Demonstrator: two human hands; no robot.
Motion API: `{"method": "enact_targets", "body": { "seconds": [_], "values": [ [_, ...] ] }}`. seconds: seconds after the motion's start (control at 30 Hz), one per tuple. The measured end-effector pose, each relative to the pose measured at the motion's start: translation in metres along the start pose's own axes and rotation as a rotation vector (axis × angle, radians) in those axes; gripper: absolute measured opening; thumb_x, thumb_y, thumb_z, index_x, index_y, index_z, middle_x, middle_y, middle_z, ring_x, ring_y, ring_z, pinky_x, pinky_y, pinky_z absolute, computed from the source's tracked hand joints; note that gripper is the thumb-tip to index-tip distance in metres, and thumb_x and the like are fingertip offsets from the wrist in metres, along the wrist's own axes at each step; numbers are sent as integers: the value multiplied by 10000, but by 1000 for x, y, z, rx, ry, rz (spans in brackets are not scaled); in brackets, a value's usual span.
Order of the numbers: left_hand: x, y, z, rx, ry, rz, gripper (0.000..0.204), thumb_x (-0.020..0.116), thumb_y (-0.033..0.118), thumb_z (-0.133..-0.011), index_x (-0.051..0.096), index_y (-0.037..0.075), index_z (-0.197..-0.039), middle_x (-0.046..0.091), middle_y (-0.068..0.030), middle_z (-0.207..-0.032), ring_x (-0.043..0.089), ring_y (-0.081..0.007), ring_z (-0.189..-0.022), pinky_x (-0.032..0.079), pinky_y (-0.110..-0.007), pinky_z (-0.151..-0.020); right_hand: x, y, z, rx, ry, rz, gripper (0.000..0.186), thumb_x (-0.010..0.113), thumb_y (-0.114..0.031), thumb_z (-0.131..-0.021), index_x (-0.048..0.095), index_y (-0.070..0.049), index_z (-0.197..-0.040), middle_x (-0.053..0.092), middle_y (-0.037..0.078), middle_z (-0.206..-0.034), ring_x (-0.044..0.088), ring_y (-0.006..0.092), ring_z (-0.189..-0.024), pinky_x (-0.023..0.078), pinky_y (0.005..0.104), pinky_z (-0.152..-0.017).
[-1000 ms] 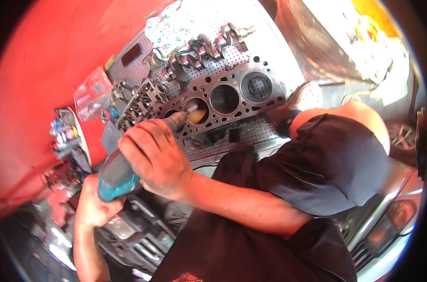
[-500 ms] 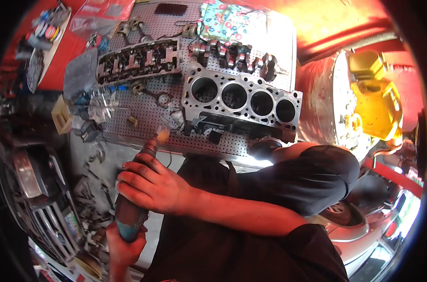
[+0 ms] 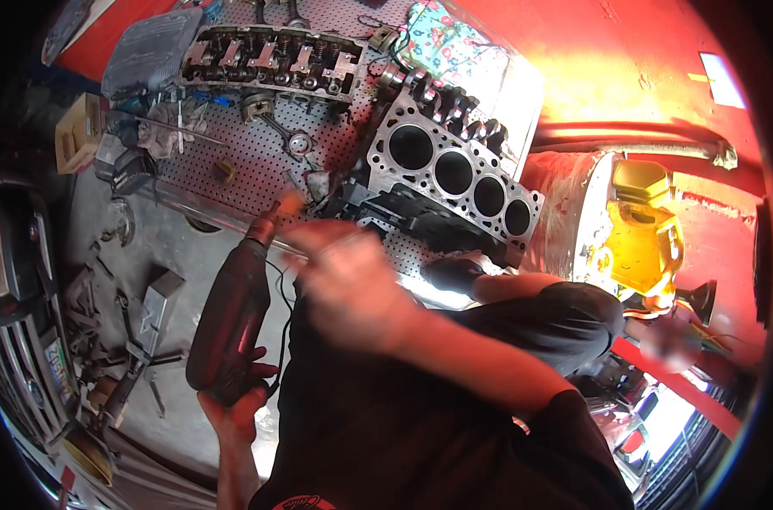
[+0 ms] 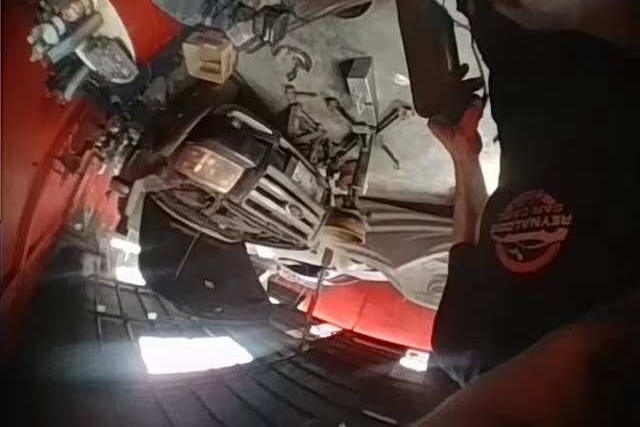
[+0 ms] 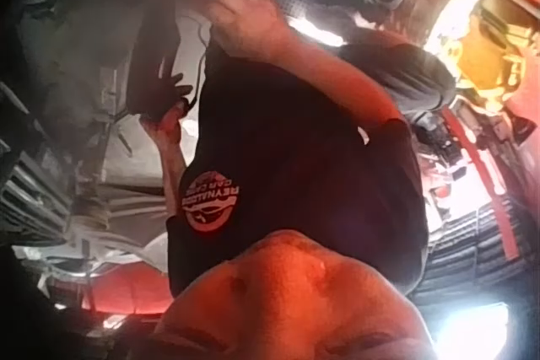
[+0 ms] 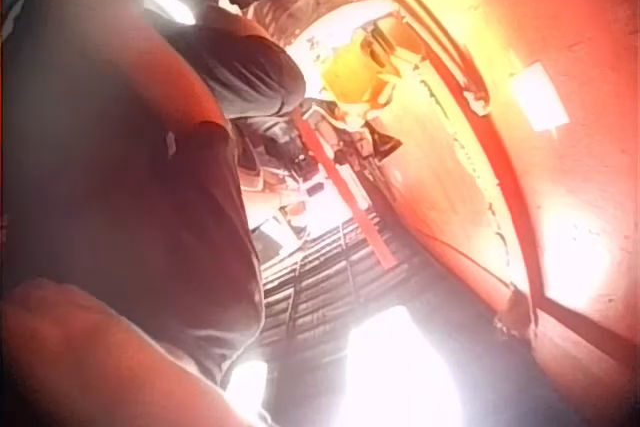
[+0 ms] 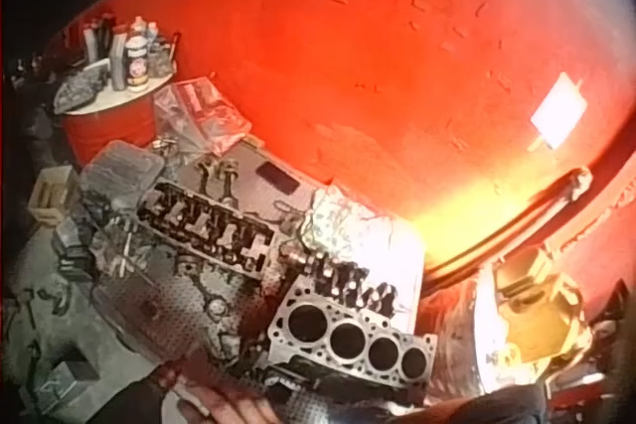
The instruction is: Honing the cylinder walls of an engine block using a power drill and honing tool.
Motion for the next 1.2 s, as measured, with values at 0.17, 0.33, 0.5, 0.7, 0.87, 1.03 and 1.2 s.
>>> {"method": "enact_targets", "body": {
  "seconds": [0.17,0.33,0.5,0.7,0.87,1.03,1.2],
  "values": [
    [-19,7,-9,109,-23,48,898,819,59,-768,493,-37,-1599,739,-277,-1310,819,-296,-970,581,-279,-669,-69,177,60,292,-248,427,548,643,-15,-860,669,-89,-1403,697,120,-1410,719,364,-1188,565,478,-1067],
    [-33,10,-16,140,-28,30,896,791,94,-778,471,-39,-1604,736,-296,-1291,817,-309,-954,606,-302,-694,-66,266,92,-33,-811,1031,669,532,-142,-1068,415,-228,-1721,131,-25,-1886,462,309,-1569,378,509,-1295],
    [-42,6,-9,187,29,38,862,748,79,-752,491,-48,-1565,729,-294,-1261,814,-328,-947,644,-376,-776,-69,271,90,-30,-1014,1063,701,552,-134,-1057,397,-245,-1732,113,-42,-1886,449,293,-1575,401,488,-1283],
    [-45,-6,-8,163,26,59,806,719,65,-742,517,-50,-1513,722,-285,-1236,811,-343,-972,657,-401,-780,-78,257,92,350,-787,568,635,657,-72,-939,593,-178,-1562,526,40,-1682,690,266,-1308,579,364,-1079],
    [-51,-15,-8,219,38,94,860,702,26,-752,478,-71,-1576,696,-274,-1323,772,-367,-1130,695,-405,-783,-73,261,88,432,-681,109,598,666,-70,-920,638,-178,-1507,636,54,-1544,724,274,-1237,596,374,-1041],
    [-53,-16,-5,221,38,71,858,752,57,-773,491,-81,-1579,667,-277,-1416,751,-368,-1190,700,-394,-776,-73,276,70,-202,-888,959,553,669,-152,-978,645,-240,-1523,496,-7,-1710,630,257,-1344,541,424,-1103],
    [-57,-22,2,200,60,43,853,799,98,-788,513,-84,-1571,650,-287,-1459,745,-364,-1209,702,-396,-790,-71,269,64,-410,-902,1089,523,659,-187,-998,649,-247,-1517,402,-62,-1773,578,225,-1402,511,435,-1134]
  ]
}}
Point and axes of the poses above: each hand's wrist, its own z-axis away from the middle knuckle, its own x-axis out of the palm, y = z × x, the point moved 9 cm from there along -z, towards the middle knuckle
